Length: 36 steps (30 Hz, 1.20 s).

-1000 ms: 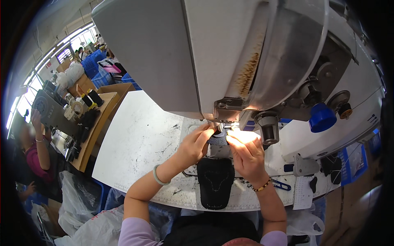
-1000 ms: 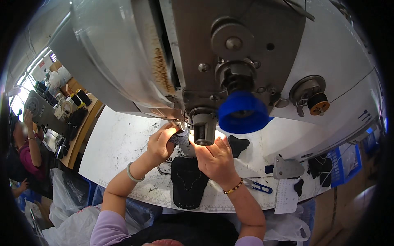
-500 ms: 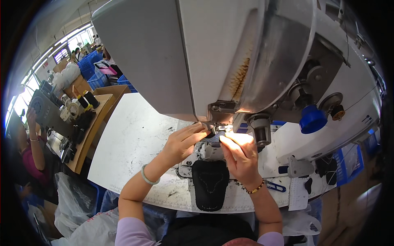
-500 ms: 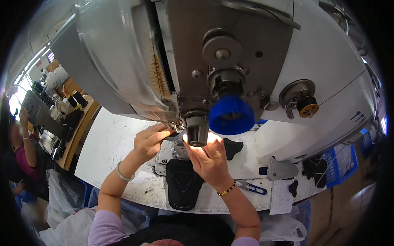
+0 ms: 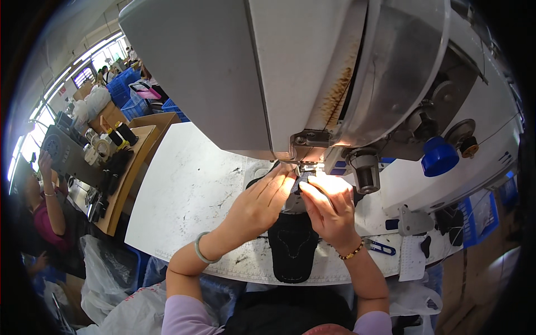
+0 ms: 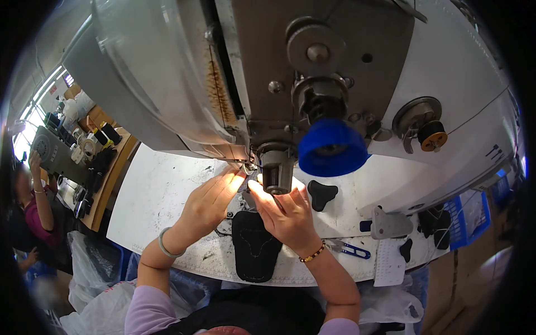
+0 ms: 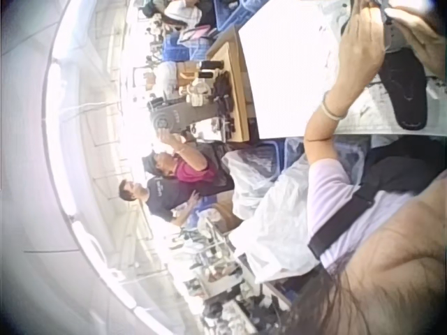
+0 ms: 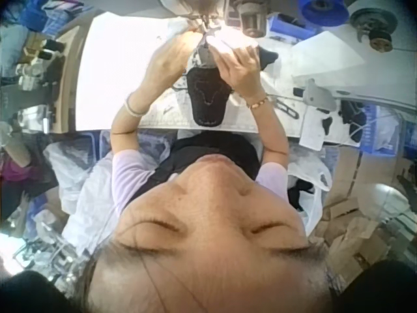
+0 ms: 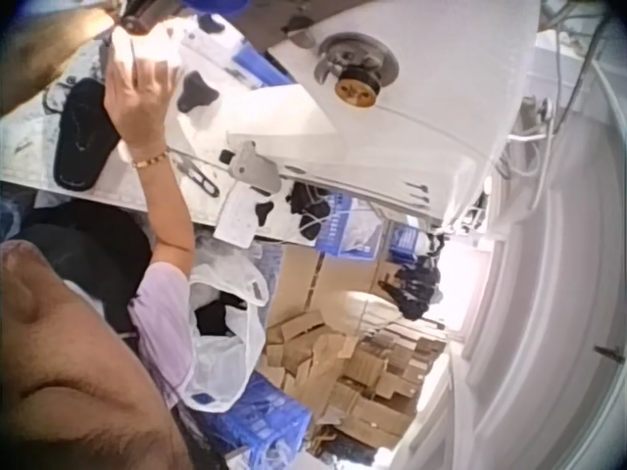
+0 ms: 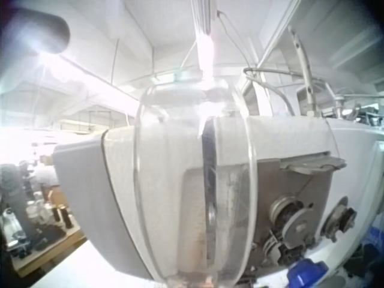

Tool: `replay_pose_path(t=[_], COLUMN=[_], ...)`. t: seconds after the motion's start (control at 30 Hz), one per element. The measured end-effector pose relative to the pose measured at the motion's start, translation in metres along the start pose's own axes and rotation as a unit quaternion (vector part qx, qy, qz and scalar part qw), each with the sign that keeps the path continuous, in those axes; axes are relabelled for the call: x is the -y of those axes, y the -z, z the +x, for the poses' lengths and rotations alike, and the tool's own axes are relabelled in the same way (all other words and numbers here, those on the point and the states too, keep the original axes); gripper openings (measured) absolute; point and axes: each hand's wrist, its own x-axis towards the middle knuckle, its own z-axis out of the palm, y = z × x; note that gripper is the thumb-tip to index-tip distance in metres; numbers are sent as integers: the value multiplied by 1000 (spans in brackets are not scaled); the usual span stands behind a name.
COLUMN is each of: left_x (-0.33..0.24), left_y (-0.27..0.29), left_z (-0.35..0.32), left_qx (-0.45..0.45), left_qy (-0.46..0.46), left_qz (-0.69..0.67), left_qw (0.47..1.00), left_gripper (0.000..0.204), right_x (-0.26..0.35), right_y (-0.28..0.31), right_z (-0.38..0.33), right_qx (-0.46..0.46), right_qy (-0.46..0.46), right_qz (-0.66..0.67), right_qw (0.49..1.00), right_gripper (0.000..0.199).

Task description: The person sews small black fabric parts using an industrial sewing machine. They repeatedly pick up a part, align it under the needle, and guide it through the machine to stitch the edges. The person handles the parts one at a time, placing finished pieces on the table.

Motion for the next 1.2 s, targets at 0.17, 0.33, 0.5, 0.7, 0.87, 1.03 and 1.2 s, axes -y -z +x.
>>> replay_pose_path(t=[0.17, 0.33, 0.5, 0.7, 0.87, 1.03, 1.2], left_x=[-20, -14, 53, 35, 28, 16, 13], left_y=[-2, -7, -17, -20, -17, -15, -21], left_z=[-1, -3, -2, 2, 6, 3, -7], left_qx=[19, -28, -21, 17, -14, -46, -63], left_qy=[26, 90, 407, 464, 474, 450, 478], left_qz=[85, -54, -318, -755, -763, -761, -762], left_qw=[996, 994, 856, 462, 440, 464, 432], left_gripper=[40, 28, 24, 33, 32, 28, 24], right_x=[-5, -9, -7, 7, 4, 0, -4], right_y=[-2, -6, -9, -4, -5, -1, -2], right_z=[-1, -4, 1, 2, -3, -5, -9], right_qx=[-13, -22, -38, -25, -8, -14, -23], right_qy=[-12, -20, -4, 73, 79, 69, 63], right_qz=[15, 1, 11, 0, -18, -3, -11], right_qw=[1000, 1000, 999, 997, 997, 997, 998], right_gripper=[26, 31, 32, 33, 32, 31, 32])
